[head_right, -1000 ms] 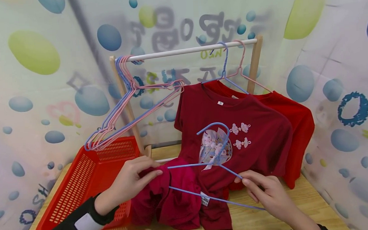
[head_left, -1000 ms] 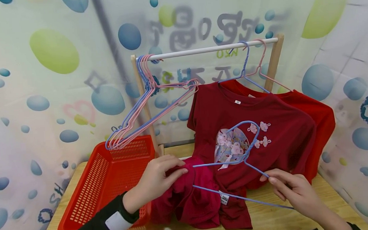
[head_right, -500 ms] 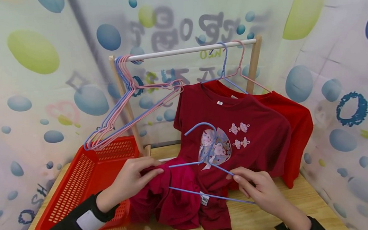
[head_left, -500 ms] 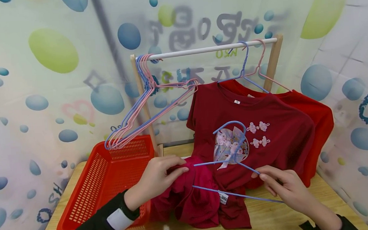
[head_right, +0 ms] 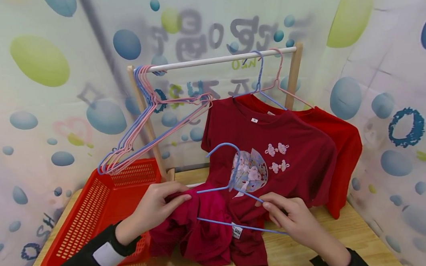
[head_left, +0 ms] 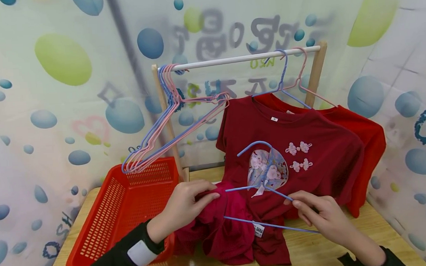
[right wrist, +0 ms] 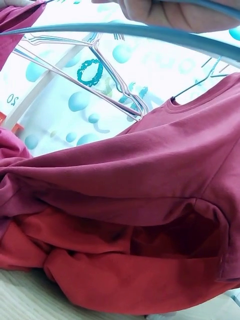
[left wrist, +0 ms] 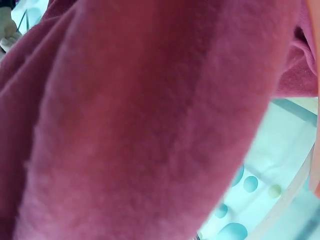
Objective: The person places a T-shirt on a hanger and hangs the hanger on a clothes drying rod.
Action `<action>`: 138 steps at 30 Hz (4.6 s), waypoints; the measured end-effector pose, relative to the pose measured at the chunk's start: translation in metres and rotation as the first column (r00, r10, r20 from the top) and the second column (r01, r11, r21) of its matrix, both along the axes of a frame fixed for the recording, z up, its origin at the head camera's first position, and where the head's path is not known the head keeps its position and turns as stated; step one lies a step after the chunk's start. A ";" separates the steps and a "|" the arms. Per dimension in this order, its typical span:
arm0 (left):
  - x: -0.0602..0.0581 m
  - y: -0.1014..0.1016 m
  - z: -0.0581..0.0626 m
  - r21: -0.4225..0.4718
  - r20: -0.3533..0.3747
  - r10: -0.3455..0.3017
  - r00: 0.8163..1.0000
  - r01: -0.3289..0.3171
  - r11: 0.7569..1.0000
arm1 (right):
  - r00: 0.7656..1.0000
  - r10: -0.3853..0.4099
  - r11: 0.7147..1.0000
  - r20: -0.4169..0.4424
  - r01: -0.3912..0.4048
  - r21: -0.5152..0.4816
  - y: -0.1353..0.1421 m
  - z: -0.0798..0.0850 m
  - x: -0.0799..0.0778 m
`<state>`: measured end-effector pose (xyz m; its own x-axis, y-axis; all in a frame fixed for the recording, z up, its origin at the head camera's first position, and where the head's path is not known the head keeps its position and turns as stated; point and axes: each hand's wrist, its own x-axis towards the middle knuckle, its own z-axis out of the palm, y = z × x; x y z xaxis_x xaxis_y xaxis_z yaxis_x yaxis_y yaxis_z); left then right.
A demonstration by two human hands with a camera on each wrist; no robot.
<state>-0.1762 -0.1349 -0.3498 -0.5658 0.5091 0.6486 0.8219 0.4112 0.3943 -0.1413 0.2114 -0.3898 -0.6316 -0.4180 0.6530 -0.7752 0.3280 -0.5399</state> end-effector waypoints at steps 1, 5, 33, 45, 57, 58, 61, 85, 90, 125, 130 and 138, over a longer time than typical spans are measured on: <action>0.000 0.000 0.000 0.002 0.003 0.000 1.000 0.000 1.000 | 1.000 0.004 1.000 0.004 -0.004 0.000 -0.001 0.000 0.000; -0.002 0.001 0.000 0.015 0.009 -0.002 1.000 0.002 1.000 | 1.000 -0.006 1.000 0.018 0.006 0.010 -0.002 0.001 0.000; -0.007 0.014 -0.003 0.027 -0.005 -0.022 1.000 0.022 0.999 | 0.999 -0.035 0.996 -0.009 0.036 0.083 -0.017 0.006 -0.005; -0.006 0.022 0.000 0.018 0.003 -0.008 1.000 0.007 1.000 | 1.000 -0.024 0.994 0.001 0.024 0.109 -0.021 0.003 -0.008; -0.007 0.030 0.000 0.019 -0.022 -0.043 0.999 0.043 0.999 | 1.000 -0.005 0.996 0.006 0.004 0.091 -0.024 0.003 -0.007; -0.007 0.031 0.000 0.018 -0.024 -0.048 0.999 0.048 0.999 | 1.000 -0.006 0.996 0.004 0.006 0.090 -0.024 0.003 -0.007; -0.007 0.033 0.001 0.020 -0.020 -0.066 0.998 0.066 0.998 | 1.000 -0.020 0.995 -0.003 0.020 0.093 -0.024 0.002 -0.006; -0.003 0.027 0.021 0.300 0.077 0.172 0.982 -0.187 0.935 | 0.887 -0.402 0.804 -0.227 0.460 0.377 -0.144 -0.073 0.036; 0.003 0.028 0.022 0.336 0.099 0.165 0.981 -0.189 0.923 | 0.863 -0.443 0.781 -0.243 0.505 0.368 -0.152 -0.078 0.017; 0.003 -0.013 0.021 0.460 0.167 0.267 0.949 -0.315 0.830 | 0.944 -0.329 0.944 0.012 0.329 -0.037 -0.009 0.078 -0.035; 0.003 -0.015 0.017 0.450 0.172 0.248 0.953 -0.300 0.841 | 0.964 -0.239 0.971 0.121 0.238 0.021 0.016 0.100 -0.037; 0.007 -0.016 0.008 0.362 0.157 0.275 0.948 -0.315 0.878 | 0.895 0.010 0.985 0.446 0.068 -0.158 0.049 0.090 -0.042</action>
<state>-0.1695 -0.1506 -0.3422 -0.7215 0.0365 0.6915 0.6352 0.4326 0.6399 -0.1837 0.2606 -0.2998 -0.8816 -0.3058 0.3594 -0.4333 0.2225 -0.8734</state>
